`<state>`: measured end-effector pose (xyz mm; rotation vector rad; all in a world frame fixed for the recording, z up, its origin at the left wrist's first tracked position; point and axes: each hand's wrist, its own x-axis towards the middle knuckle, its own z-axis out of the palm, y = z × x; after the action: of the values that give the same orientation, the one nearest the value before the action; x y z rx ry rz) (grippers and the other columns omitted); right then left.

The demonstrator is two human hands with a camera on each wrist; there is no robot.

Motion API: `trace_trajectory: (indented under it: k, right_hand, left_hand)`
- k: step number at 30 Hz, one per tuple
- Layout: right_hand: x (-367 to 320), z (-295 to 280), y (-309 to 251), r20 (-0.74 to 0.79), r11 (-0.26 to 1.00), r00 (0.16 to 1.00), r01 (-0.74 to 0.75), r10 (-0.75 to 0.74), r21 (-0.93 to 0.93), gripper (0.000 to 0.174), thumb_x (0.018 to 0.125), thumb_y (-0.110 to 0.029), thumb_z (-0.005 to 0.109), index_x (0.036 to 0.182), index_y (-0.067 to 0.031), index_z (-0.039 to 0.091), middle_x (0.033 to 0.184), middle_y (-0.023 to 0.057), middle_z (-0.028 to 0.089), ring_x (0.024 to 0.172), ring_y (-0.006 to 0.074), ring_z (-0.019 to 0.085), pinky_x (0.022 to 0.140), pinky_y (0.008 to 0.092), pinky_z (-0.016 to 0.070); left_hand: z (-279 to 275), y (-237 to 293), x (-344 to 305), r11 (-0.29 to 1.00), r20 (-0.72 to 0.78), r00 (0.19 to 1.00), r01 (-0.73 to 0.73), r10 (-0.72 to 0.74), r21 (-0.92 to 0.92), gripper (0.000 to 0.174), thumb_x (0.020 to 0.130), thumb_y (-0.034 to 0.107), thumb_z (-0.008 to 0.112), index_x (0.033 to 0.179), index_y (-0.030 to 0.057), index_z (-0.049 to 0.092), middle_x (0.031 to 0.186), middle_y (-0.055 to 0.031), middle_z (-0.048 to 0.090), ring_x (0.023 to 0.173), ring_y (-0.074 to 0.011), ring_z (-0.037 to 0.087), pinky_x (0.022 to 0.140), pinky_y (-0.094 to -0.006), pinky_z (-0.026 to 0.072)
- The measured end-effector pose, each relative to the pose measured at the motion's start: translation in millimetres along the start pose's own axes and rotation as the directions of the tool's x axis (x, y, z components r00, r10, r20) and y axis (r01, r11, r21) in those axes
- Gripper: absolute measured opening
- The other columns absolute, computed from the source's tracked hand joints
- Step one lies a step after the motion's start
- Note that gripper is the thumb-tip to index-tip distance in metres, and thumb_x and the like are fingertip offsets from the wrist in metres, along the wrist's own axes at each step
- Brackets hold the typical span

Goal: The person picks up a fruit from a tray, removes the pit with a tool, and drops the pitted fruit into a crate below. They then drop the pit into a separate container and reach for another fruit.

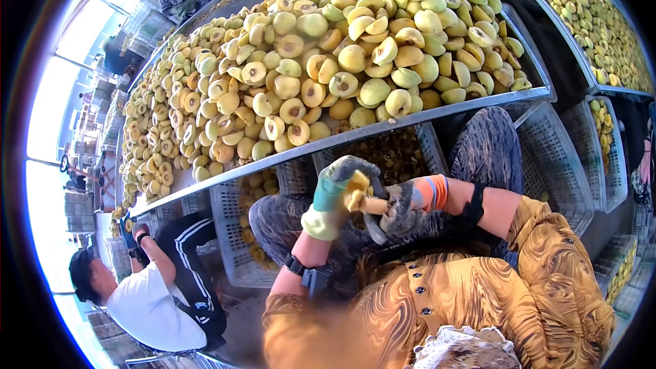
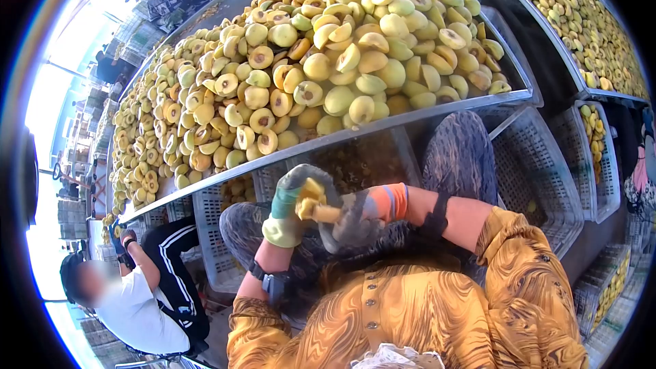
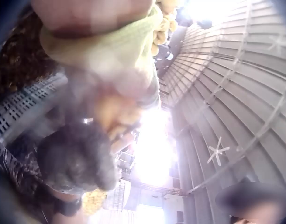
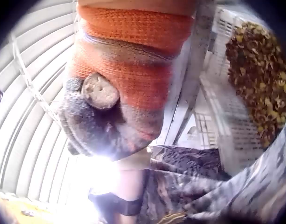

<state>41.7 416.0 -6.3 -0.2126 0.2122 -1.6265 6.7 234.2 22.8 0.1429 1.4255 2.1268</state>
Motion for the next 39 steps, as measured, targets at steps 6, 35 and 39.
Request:
trace_trajectory:
  k: [6, 35, 39]
  right_hand:
    - [-12, 19, -18, -0.310, 0.863, 0.844, 0.299, -0.439, -0.407, 0.031, 0.086, -0.018, 0.062, 0.103, 0.0072, 0.055, 0.056, -0.0025, 0.046, 0.038, 0.0055, 0.038, 0.034, 0.0201, 0.0270]
    - [-5, -72, -21, -0.238, 0.235, 0.270, -0.043, -0.933, -0.971, 0.025, 0.084, -0.016, 0.066, 0.105, -0.0040, 0.062, 0.083, 0.0030, 0.064, 0.061, 0.0103, 0.054, 0.054, 0.0256, 0.0422]
    - [-19, -3, -30, -0.500, 0.696, 0.487, 0.449, -0.716, -0.560, 0.031, 0.083, -0.014, 0.070, 0.112, -0.0058, 0.062, 0.067, -0.0057, 0.054, 0.057, 0.0031, 0.046, 0.049, 0.0196, 0.0354]
  left_hand:
    - [-35, 31, 1, 0.090, 0.042, 0.473, -0.253, 0.880, 0.963, 0.020, 0.080, 0.005, 0.071, 0.098, 0.0014, 0.064, 0.091, -0.0089, 0.065, 0.075, -0.0147, 0.063, 0.065, -0.0246, 0.0518]
    - [-42, -10, 157, 0.458, -0.080, 0.632, -0.463, 0.771, 0.759, 0.038, 0.073, 0.002, 0.074, 0.108, 0.0010, 0.059, 0.098, -0.0051, 0.060, 0.089, -0.0178, 0.060, 0.082, -0.0309, 0.0506]
    - [-16, 37, 94, 0.929, -0.398, 0.882, -0.104, 0.251, 0.354, 0.033, 0.078, 0.009, 0.074, 0.107, 0.0043, 0.062, 0.088, -0.0003, 0.062, 0.073, -0.0071, 0.057, 0.061, -0.0209, 0.0483]
